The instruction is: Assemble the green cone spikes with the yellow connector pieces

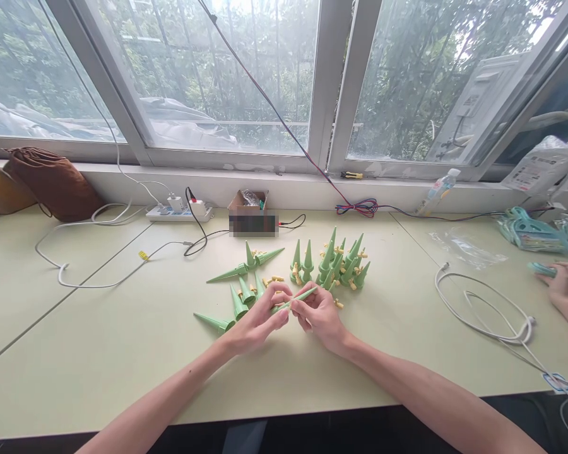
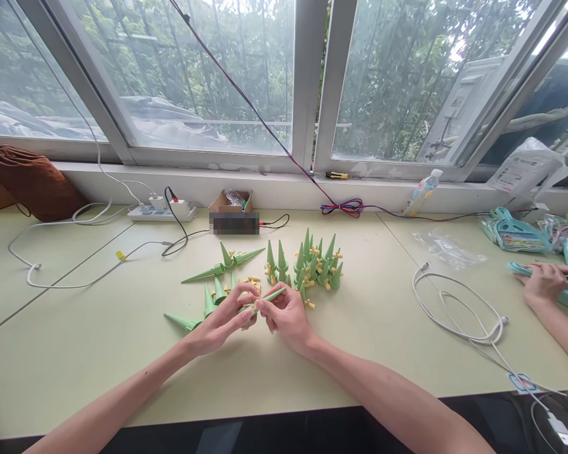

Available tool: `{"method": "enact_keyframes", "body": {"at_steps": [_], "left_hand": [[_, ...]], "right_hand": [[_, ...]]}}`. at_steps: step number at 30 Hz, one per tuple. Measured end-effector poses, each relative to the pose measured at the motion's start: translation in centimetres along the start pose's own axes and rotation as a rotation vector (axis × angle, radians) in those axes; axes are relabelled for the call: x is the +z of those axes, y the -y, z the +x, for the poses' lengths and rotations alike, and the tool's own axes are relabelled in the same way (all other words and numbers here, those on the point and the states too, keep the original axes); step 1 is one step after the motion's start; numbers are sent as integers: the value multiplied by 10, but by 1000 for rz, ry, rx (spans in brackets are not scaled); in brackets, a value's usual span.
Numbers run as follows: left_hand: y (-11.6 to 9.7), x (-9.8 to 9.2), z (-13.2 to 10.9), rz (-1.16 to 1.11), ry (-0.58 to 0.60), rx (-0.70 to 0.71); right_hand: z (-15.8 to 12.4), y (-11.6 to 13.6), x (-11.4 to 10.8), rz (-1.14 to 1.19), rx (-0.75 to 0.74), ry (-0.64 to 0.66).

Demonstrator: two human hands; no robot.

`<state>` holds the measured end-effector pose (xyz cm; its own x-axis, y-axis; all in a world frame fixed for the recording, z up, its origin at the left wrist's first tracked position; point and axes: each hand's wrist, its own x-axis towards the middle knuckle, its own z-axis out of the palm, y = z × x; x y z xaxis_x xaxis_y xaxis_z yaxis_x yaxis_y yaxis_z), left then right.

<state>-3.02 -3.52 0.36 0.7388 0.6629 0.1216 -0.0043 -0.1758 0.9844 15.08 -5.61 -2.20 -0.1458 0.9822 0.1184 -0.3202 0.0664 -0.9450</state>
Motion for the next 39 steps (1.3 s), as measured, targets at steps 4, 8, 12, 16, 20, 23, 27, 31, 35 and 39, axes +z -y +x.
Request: {"method": "enact_keyframes", "body": {"at_steps": [4,8,12,16,20,23,27,31,35,39], "left_hand": [[-4,0,1,-4,-5,-22],[-10,0,2,-25,11,-42],[-11,-1,2,-38,14,-44],[-8,-2,2,-35,5,-45],[-7,-1,3,-33,-23,-77],[-5,0,5,-53,-81,-115],[-2,0,5,-13,-129,-97],[-2,0,6,51,-93,-51],[-2,1,6,91,-69,-22],[-1,-2,5,121,-184,-8]], "right_hand": [[-2,2,2,9,-2,19],[-2,4,5,73,0,4],[-2,4,6,110,9,8],[-2,3,5,105,13,8],[-3,3,5,74,23,-2],[-3,5,6,23,24,-4],[-4,8,6,-42,34,-13],[-4,6,6,-81,15,-11],[-4,3,5,-88,-1,-1],[-4,2,6,-65,-18,16]]}}
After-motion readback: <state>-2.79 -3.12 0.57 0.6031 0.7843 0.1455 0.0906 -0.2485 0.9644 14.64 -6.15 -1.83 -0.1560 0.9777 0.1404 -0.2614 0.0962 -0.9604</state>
